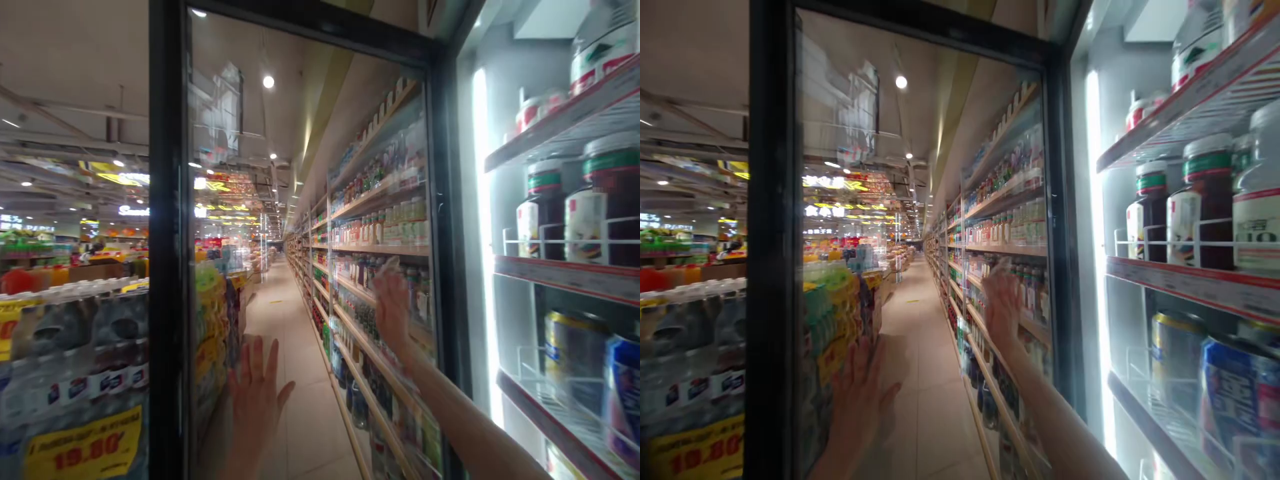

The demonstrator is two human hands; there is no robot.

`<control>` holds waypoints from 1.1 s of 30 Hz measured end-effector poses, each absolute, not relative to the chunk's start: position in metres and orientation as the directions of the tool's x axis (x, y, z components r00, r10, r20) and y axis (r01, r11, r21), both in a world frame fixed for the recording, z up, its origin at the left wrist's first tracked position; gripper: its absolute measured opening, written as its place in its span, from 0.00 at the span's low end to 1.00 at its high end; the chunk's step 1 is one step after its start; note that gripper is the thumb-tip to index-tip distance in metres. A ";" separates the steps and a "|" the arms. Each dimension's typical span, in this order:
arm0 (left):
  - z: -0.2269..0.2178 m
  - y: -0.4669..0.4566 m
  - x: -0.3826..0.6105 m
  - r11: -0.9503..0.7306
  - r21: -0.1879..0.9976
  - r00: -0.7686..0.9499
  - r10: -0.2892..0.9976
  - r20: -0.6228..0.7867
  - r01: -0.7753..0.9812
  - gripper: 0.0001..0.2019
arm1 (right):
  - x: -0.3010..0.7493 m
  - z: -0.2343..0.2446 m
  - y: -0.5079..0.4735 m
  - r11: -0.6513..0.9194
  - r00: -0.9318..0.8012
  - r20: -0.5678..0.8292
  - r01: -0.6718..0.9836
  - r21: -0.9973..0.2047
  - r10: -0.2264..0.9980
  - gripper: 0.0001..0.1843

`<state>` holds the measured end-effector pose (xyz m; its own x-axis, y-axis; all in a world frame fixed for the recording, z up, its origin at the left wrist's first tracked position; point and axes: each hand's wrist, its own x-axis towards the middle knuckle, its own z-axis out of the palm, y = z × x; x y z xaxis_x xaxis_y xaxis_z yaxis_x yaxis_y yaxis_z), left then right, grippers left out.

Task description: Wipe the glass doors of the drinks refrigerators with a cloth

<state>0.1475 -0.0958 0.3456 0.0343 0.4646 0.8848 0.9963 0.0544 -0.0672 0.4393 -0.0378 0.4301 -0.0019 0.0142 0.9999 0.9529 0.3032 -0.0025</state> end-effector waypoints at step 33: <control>0.482 -0.103 0.120 0.014 -0.008 0.002 0.394 0.919 1.000 0.43 | 0.435 0.516 -0.041 0.263 -0.254 0.964 0.938 0.226 0.075 0.25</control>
